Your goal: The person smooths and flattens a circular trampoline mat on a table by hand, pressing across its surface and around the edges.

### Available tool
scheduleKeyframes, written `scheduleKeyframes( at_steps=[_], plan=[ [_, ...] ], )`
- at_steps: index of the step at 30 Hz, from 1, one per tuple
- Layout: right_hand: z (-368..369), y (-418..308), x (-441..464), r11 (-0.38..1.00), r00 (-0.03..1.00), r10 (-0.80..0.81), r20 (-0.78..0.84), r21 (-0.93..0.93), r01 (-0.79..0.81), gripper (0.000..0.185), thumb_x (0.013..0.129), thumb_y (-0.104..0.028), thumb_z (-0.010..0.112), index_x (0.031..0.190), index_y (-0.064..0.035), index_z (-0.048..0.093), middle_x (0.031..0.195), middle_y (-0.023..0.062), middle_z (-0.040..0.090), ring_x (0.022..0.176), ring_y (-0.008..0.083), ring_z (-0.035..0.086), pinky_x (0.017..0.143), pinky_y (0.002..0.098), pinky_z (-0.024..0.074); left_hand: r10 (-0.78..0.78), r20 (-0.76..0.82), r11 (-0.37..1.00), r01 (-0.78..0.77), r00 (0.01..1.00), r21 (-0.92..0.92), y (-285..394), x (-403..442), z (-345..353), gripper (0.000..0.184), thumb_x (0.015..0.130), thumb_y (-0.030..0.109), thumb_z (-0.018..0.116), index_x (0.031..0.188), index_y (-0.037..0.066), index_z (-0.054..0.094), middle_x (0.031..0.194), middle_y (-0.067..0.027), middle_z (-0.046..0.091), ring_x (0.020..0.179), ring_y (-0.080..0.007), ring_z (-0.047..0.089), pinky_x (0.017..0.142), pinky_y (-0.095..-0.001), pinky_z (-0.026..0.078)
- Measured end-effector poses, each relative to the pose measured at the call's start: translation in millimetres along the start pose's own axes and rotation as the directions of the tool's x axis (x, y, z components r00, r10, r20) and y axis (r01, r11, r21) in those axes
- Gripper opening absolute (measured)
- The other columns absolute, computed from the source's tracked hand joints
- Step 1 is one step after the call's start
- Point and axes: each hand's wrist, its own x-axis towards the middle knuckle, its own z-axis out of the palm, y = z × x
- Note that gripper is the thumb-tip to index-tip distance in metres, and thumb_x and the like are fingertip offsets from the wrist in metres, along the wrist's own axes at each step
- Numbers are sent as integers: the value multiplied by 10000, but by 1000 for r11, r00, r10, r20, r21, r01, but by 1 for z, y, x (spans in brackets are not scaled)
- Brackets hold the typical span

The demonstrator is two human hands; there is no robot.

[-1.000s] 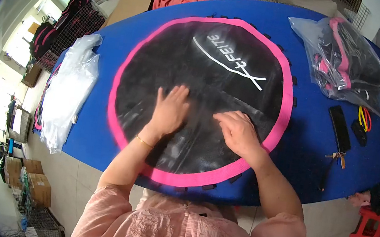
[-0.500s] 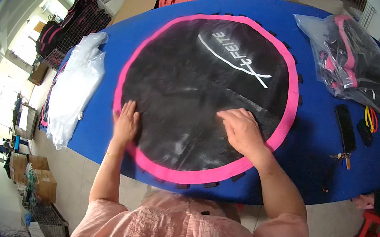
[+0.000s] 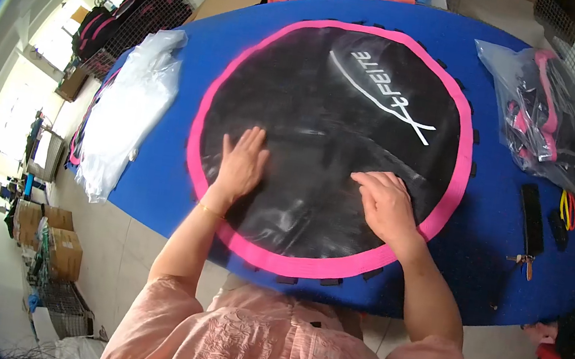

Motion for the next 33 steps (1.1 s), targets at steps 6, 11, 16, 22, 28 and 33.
scheduleKeyframes(
  at_steps=[6,11,16,22,28,33],
  plan=[
    [0,-1,0,1000,1000,13,-9,1,-13,252,915,1,653,1150,-58,723,1092,118,729,1053,306,670,939,399,510,11,0,999,-11,1000,37,-7,-32,-14,532,1070,331,455,1493,9,470,1556,-185,487,1465,-329,432,1209,-663,190],
    [-1,-2,2,1000,1000,15,-4,-1,-15,251,916,4,656,1150,-55,723,1093,119,728,1046,304,671,936,398,511,-160,29,980,155,987,129,-39,-72,-32,542,1075,334,448,1505,4,460,1559,-191,482,1478,-333,417,1224,-662,135],
    [-1,-2,3,1000,1000,25,3,-7,-25,253,913,7,663,1151,-53,723,1093,121,729,1041,300,671,929,392,512,-204,53,969,194,978,151,-55,-77,-31,558,1088,353,416,1527,8,435,1577,-185,463,1500,-334,386,1230,-655,126],
    [-1,-2,3,1000,1000,24,-5,-11,-24,255,913,7,664,1152,-57,726,1090,117,730,1041,293,671,931,395,510,-130,29,991,129,991,36,-34,-43,-22,567,1075,361,457,1523,14,440,1578,-180,463,1490,-327,401,1227,-654,142],
    [-3,-5,3,999,999,38,0,-10,-38,252,919,1,660,1155,-58,724,1086,118,729,1044,298,670,935,398,510,52,-6,999,-52,999,-3,10,11,-3,570,1060,368,480,1496,2,470,1561,-183,481,1479,-315,416,1215,-660,181],
    [-2,-2,2,1000,1000,25,-4,-2,-25,252,914,2,658,1150,-59,722,1079,118,727,1037,300,671,930,403,510,174,-39,983,-176,984,-47,62,47,11,579,1048,379,482,1483,-3,490,1555,-173,496,1458,-299,447,1210,-658,194]
  ],
)
